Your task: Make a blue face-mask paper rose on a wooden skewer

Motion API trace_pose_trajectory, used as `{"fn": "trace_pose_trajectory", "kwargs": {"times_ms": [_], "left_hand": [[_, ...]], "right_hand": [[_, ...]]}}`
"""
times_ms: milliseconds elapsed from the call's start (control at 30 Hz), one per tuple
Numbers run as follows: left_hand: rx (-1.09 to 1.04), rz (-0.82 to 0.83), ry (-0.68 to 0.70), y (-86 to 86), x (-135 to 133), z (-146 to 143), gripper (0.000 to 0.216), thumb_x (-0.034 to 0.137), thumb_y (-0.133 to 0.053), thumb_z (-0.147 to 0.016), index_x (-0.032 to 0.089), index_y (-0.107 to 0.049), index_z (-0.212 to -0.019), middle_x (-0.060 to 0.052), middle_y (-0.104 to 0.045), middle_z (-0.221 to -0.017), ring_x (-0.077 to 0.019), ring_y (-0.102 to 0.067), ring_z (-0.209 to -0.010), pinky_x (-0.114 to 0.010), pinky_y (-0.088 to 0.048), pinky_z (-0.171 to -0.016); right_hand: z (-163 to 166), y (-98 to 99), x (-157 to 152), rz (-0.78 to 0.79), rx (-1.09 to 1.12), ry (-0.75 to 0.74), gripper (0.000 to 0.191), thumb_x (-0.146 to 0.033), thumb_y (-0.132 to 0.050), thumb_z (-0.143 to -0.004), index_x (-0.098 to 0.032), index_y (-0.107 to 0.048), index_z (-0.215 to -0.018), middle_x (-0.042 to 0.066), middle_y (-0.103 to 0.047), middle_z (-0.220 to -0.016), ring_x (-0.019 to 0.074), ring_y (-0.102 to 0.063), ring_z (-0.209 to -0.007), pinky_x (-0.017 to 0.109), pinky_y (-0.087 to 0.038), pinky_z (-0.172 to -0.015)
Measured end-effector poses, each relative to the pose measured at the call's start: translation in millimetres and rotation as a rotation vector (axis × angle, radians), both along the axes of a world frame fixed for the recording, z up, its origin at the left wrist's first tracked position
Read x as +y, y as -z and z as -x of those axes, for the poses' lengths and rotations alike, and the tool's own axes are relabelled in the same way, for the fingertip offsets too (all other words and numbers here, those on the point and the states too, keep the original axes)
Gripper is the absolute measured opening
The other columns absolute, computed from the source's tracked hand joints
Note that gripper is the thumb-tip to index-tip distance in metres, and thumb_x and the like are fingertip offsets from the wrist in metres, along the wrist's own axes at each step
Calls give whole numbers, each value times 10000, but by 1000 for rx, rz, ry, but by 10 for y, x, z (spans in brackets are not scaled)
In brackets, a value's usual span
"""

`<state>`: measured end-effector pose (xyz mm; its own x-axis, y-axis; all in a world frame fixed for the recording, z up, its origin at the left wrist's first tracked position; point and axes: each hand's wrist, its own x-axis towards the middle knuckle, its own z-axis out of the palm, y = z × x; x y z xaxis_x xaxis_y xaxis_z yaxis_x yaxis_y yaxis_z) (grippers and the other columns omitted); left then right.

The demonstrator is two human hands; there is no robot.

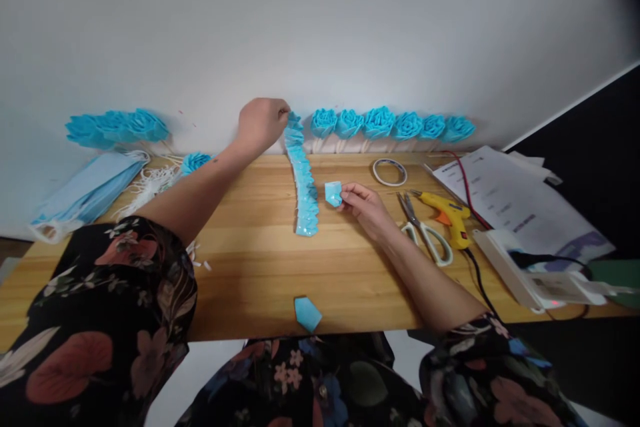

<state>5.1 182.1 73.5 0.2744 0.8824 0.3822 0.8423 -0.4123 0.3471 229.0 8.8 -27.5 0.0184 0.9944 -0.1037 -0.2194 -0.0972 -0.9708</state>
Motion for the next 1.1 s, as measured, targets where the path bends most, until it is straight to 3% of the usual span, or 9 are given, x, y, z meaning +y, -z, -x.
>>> {"fn": "trace_pose_trajectory", "kwargs": {"times_ms": [133, 267, 467, 700, 867, 1100], "left_hand": [[-85, 23, 15, 5, 40, 34, 319, 231, -514, -870, 210, -770, -1060, -80, -771, -1050, -282, -670, -1034, -389, -484, -881], [-173, 107, 49, -141, 102, 50, 323, 217, -495, -872, 173, -756, -1057, -82, -770, -949, -219, -688, -809, -354, -516, -792], [-113, -11, -12, -338, 147, 18, 278, 225, -540, -823, 204, -763, -987, -67, -762, -1000, -263, -675, -986, -353, -497, -863], [-89, -15, 11, -239, 139, -180, 269, 211, -548, -791, 247, -766, -944, -60, -761, -949, -269, -663, -977, -350, -490, -811], [-47, -90, -63, -146, 131, -313, 309, 182, -503, -829, 267, -758, -980, -74, -754, -978, -283, -646, -1028, -367, -475, -806], [93, -95, -106, -13, 90, -389, 324, 183, -489, -852, 223, -776, -997, -122, -751, -1030, -319, -651, -1032, -421, -470, -836]], "right_hand": [[7, 25, 0, 22, -7, 6, 314, -455, -852, -672, -212, -720, -819, -21, -692, -696, 123, -599, -634, 269, -471, -678], [3, 21, 4, 23, 3, 16, 333, -457, -859, -662, -204, -717, -825, -18, -696, -704, 118, -602, -632, 267, -470, -687], [1, 3, 16, -13, 9, 18, 307, -438, -856, -670, -199, -731, -816, -18, -696, -705, 113, -598, -634, 260, -456, -680], [11, -4, 33, -3, 33, 35, 304, -420, -879, -631, -207, -743, -799, -25, -696, -677, 113, -597, -609, 264, -452, -672], [42, -1, 20, -4, 35, 7, 308, -423, -871, -632, -201, -736, -798, -21, -701, -674, 112, -598, -606, 264, -454, -665], [51, 41, 36, -14, 19, -24, 328, -438, -858, -633, -198, -725, -813, -20, -695, -655, 118, -602, -603, 273, -461, -669]]}}
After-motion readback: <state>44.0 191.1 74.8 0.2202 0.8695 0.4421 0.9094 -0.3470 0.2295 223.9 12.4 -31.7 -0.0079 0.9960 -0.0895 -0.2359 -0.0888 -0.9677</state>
